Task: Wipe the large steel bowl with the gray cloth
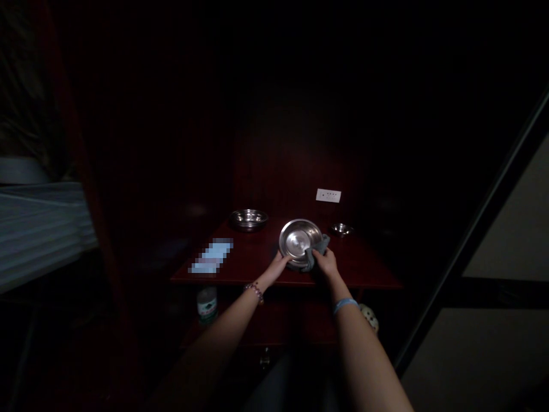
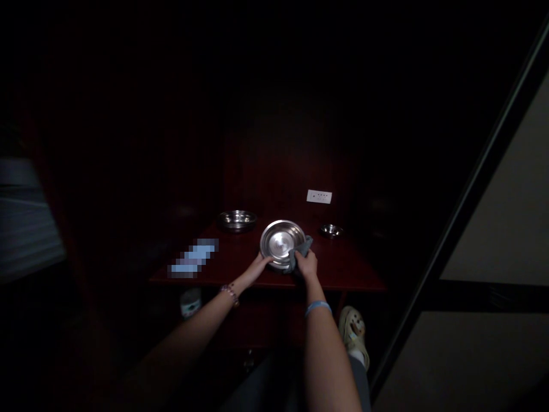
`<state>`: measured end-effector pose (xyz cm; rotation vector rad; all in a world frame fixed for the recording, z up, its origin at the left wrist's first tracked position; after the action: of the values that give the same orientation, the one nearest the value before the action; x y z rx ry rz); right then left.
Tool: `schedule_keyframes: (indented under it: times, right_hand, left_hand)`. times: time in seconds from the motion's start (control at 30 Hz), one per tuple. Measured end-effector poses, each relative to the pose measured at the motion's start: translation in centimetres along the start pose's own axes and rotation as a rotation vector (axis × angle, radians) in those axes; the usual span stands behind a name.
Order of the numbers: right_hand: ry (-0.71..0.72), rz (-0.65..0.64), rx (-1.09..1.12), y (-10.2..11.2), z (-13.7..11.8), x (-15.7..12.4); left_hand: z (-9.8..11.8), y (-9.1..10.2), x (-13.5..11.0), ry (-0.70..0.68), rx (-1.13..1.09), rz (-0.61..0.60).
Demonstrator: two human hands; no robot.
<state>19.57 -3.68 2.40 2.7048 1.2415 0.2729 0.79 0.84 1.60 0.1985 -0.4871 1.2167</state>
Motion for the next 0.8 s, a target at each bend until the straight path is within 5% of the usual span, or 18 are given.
schedule_keyframes:
  times: [0.13,0.43,0.6,0.8]
  right_hand:
    - [0.024,0.041,-0.006,0.0,0.3,-0.2]
    - [0.035,0.108,0.0,0.8,0.4,0.2]
    - [0.009,0.137,0.043,-0.4,0.1,0.0]
    - [-0.029,-0.03,0.079,-1.8,0.3,-0.1]
  left_hand:
    - [-0.6,0.3,0.0,0.047,-0.014,-0.041]
    - [-0.1,-0.2,-0.1,-0.148,-0.025,-0.149]
    - [-0.6,-0.4,-0.5,-0.132,0.025,-0.144]
    - [-0.2,-0.3,-0.3,-0.094,-0.008,-0.074]
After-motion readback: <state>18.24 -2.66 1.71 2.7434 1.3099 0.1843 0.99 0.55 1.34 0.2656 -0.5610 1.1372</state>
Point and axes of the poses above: each hand's wrist, its own x-axis towards the middle knuckle, its own y-axis out of the back of the hand, z = x × y, the point moved 3 cm from there along x, towards the middle knuckle, and after that the axes turned 8 degrees about -y, right-handed, at the moved point
